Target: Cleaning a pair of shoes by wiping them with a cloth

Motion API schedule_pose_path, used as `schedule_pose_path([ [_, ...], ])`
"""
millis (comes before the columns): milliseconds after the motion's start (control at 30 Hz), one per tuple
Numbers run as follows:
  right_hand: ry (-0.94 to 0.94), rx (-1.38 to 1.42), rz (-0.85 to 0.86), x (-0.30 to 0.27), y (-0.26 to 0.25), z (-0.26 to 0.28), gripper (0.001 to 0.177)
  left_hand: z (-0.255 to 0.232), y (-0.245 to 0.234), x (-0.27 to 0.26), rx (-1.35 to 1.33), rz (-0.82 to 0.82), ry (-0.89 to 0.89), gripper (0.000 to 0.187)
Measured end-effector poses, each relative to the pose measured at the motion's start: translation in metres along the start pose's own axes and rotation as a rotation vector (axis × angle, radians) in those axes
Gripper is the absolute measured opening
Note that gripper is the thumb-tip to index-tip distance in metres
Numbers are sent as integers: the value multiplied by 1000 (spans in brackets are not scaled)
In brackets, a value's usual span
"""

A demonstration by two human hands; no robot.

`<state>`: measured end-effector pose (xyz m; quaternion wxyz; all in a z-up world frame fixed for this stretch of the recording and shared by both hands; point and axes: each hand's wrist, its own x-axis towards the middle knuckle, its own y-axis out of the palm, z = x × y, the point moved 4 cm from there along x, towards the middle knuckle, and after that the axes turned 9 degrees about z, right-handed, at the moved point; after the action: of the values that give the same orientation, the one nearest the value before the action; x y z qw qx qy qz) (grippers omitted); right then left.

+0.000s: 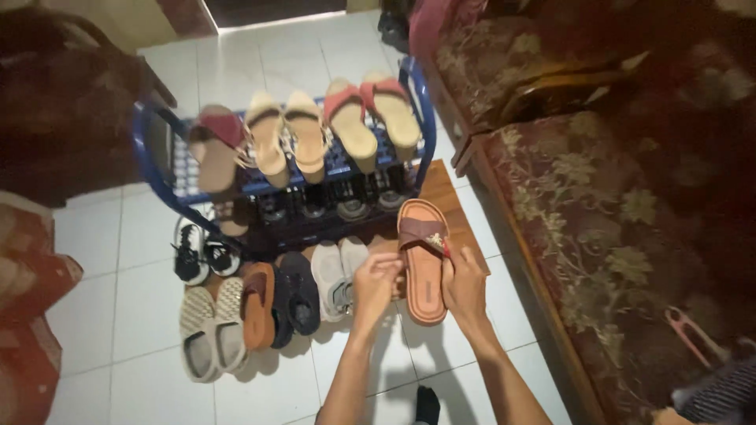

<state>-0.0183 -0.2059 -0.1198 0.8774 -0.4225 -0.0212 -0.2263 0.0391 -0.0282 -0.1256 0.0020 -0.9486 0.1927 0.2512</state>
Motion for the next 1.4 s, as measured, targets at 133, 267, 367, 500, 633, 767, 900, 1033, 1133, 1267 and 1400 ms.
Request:
schedule_pose_path([
  [133, 7, 11, 53, 2, 54, -50, 32, 51, -18, 46, 270, -218, 250, 39],
  [267, 2, 76, 74, 10, 97, -82, 34, 85, -10, 94, 452, -197, 663, 37],
  [367, -59, 119, 45, 19, 135, -104, 35, 111, -15, 129, 423, -201, 570, 29],
  [500, -162, 98, -13, 49, 188, -134, 34, 127, -29, 178, 458, -298, 635, 22],
  [633, -198, 73, -57, 83, 225, -150, 34, 135, -43, 231, 537, -386, 815, 18],
  [767, -241, 55, -126, 121, 261, -182, 26, 136, -50, 269, 508, -452, 787, 20],
  [900, -207, -3, -128, 143, 275, -185, 14, 147, -60, 315, 529, -539, 768, 26],
  [1033, -208, -104, -201, 173, 295, -202, 9, 141, -61, 332, 509, -651, 1160, 23],
  [1133, -212, -151, -257, 165, 282, -179, 19, 147, -63, 368, 482, -668, 1215, 19],
  [1267, -135, -171, -205, 160, 286, -170, 19, 160, -70, 448, 669, -603, 957, 22],
  [1400, -230, -167, -251, 160, 286, -160, 18, 180, -72, 529, 789, -617, 998, 23],
])
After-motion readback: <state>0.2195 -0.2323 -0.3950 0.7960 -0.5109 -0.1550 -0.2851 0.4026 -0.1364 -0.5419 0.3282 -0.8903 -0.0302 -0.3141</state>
